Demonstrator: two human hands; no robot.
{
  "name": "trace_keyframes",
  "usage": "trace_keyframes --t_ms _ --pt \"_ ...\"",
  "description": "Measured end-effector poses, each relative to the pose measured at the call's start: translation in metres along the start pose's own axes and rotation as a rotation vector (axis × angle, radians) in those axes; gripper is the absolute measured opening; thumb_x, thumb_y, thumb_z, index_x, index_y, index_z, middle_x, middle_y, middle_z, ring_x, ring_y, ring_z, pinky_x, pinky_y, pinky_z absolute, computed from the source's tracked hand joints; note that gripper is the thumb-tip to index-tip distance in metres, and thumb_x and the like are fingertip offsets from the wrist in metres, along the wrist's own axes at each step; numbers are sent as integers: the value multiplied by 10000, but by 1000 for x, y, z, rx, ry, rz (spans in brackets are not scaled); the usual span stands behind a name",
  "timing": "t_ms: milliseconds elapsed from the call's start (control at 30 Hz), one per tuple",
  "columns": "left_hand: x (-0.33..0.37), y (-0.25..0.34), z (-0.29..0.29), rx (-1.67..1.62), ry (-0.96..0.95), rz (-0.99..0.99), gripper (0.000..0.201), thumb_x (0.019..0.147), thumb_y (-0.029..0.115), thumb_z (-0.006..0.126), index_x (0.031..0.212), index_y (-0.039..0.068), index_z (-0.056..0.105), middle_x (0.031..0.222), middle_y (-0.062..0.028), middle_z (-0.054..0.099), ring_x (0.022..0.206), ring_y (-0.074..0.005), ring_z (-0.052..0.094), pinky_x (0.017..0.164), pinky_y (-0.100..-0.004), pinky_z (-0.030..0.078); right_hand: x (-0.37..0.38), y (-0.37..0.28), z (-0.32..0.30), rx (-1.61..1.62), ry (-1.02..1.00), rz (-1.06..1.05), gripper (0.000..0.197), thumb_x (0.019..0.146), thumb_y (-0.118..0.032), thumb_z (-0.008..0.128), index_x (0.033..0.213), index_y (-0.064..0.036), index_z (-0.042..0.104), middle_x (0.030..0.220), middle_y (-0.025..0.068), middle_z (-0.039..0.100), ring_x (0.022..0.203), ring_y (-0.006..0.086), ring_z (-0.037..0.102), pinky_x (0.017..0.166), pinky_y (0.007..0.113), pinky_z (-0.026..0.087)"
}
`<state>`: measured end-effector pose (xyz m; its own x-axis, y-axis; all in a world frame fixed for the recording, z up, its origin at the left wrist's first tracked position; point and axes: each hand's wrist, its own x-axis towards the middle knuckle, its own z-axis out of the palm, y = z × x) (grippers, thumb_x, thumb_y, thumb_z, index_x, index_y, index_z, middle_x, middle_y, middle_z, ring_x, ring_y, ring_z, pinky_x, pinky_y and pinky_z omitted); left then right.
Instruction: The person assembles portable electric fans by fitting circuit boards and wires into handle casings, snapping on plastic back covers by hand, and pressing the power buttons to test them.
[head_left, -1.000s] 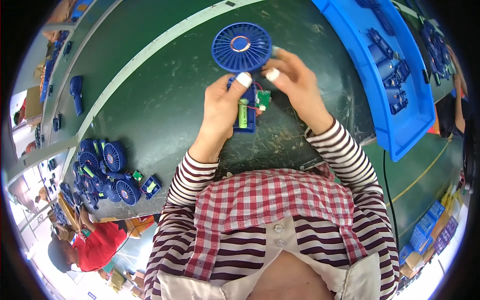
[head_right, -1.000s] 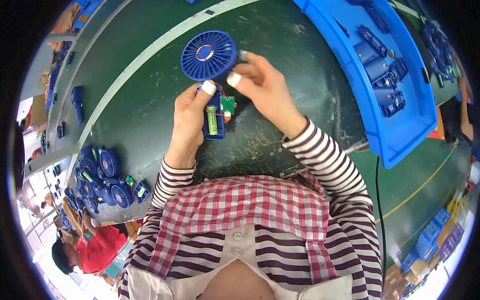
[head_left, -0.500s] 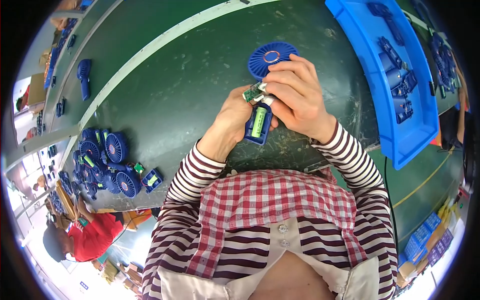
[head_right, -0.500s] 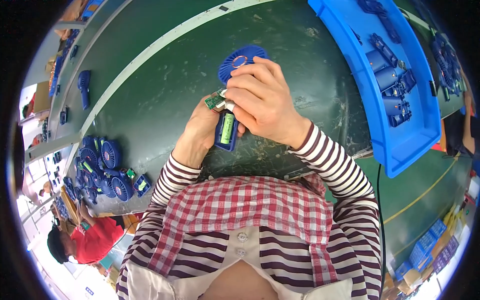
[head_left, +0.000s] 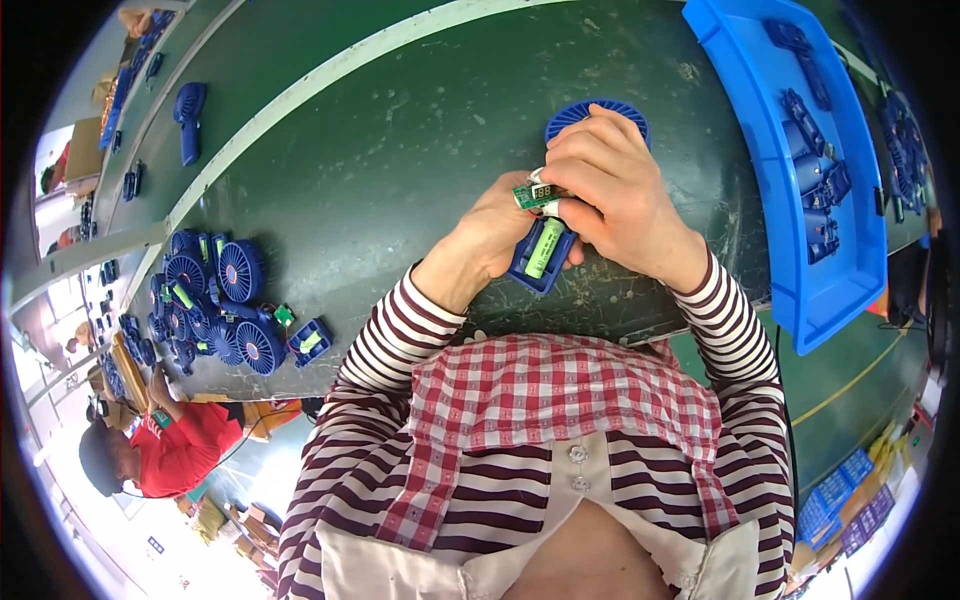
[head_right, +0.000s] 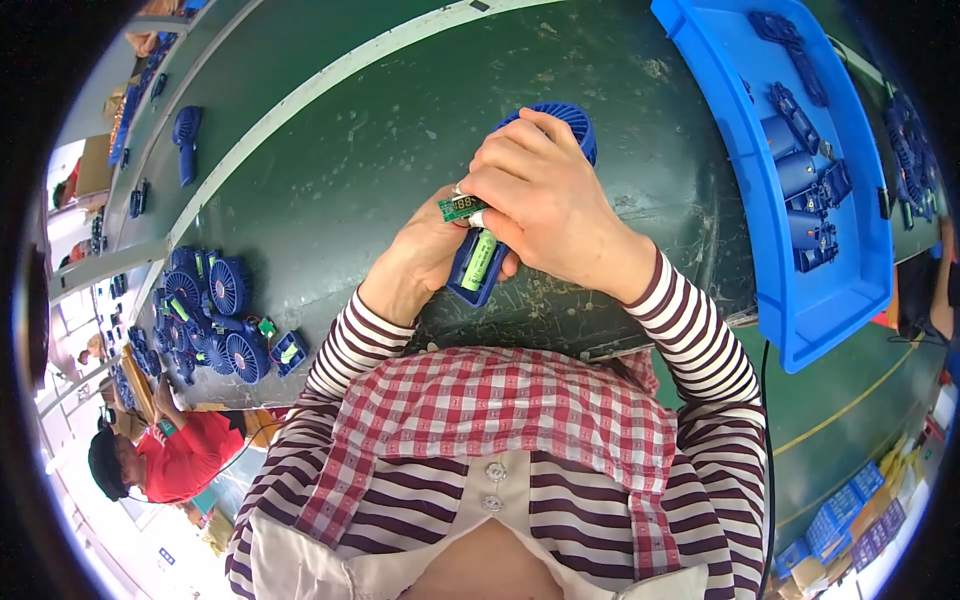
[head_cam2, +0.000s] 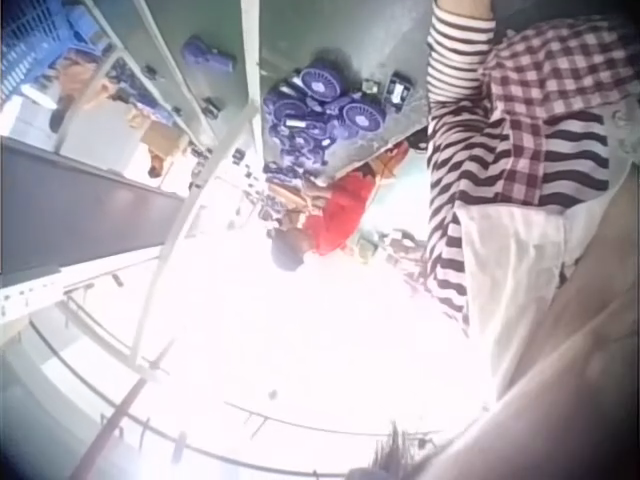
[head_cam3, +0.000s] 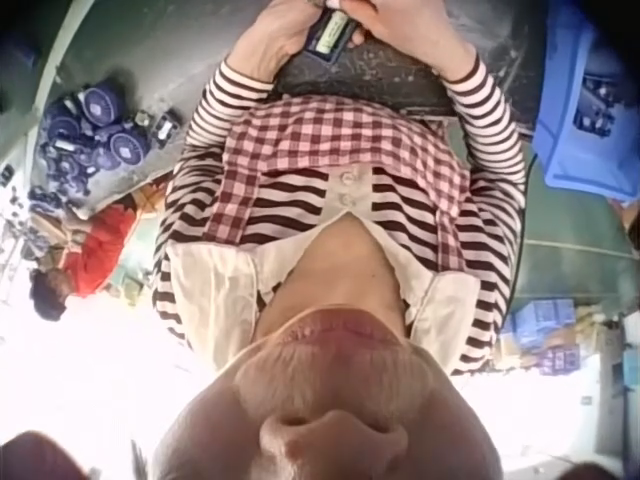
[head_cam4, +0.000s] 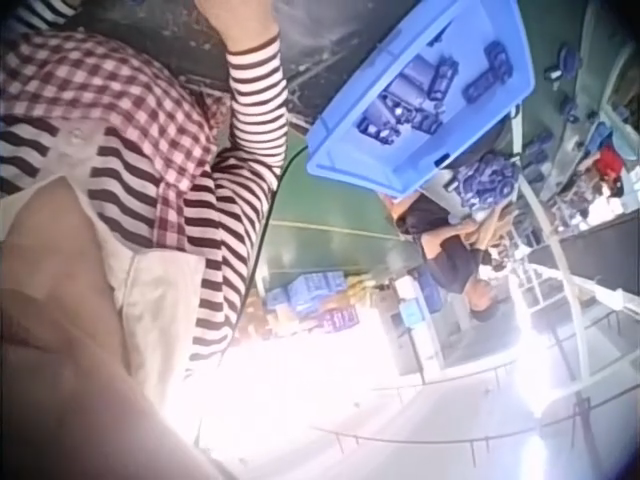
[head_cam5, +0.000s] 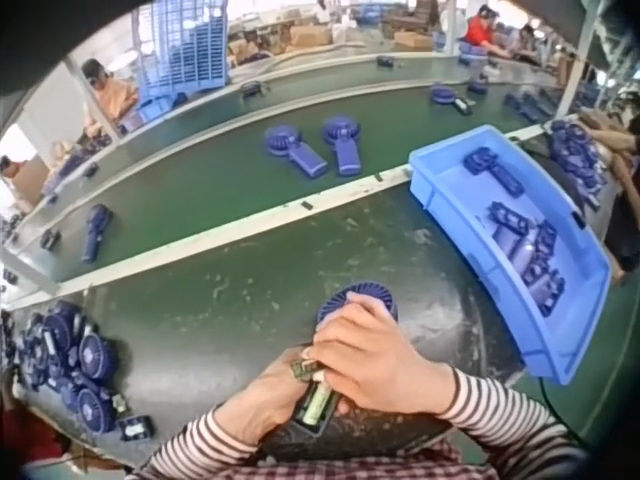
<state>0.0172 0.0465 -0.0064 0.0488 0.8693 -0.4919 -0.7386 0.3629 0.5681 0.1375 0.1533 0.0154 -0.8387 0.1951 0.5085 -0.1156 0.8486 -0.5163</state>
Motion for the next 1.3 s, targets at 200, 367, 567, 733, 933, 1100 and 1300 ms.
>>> trace_keyframes --t_ms 200,367,567,733,933,1100,1300 --pt "-1 0 -2 -35 -39 5 253 892 200 540 910 -52 549 705 -142 605 539 -230 631 451 -295 542 -1 2 0 64 16 -15 249 615 4 659 858 -16 607 865 79 585 929 262 567 946 483 368" --pt "-2 3 1 -16 -19 -5 225 898 174 512 919 -46 550 713 -139 604 534 -222 629 441 -302 538 -5 1 7 2 122 -61 226 611 -8 670 829 -16 611 865 84 609 912 264 586 948 494 370" --pt "0 3 -2 -93 71 12 224 909 169 473 968 -32 551 823 -129 613 671 -203 631 575 -312 541 -14 -6 14 -185 272 -97 177 608 -17 674 767 -37 596 926 101 623 927 276 592 945 516 359" --pt "2 2 8 -72 238 171 242 920 166 451 1028 -24 555 954 -106 608 854 -166 598 754 -311 498 -23 -3 21 -208 402 -47 197 569 -35 671 750 -62 597 959 83 599 908 264 595 942 515 351" --pt "1 2 15 12 286 254 244 921 167 454 1028 -25 561 936 -90 612 836 -157 598 735 -306 496 -27 2 17 -202 321 -83 165 605 -18 672 754 -37 606 869 74 630 925 288 589 961 536 326" --pt "2 2 24 -53 334 254 197 893 142 514 944 -35 585 839 -67 593 702 -119 566 602 -259 464 -27 4 11 -185 287 -51 134 621 -17 663 739 -38 603 809 58 629 918 267 591 971 528 319" --pt "5 -5 6 19 346 223 204 900 166 497 894 -23 574 820 -72 596 676 -129 565 561 -273 460 -23 3 3 -106 165 52 124 672 -5 633 786 -21 586 846 84 610 891 264 591 924 479 371"
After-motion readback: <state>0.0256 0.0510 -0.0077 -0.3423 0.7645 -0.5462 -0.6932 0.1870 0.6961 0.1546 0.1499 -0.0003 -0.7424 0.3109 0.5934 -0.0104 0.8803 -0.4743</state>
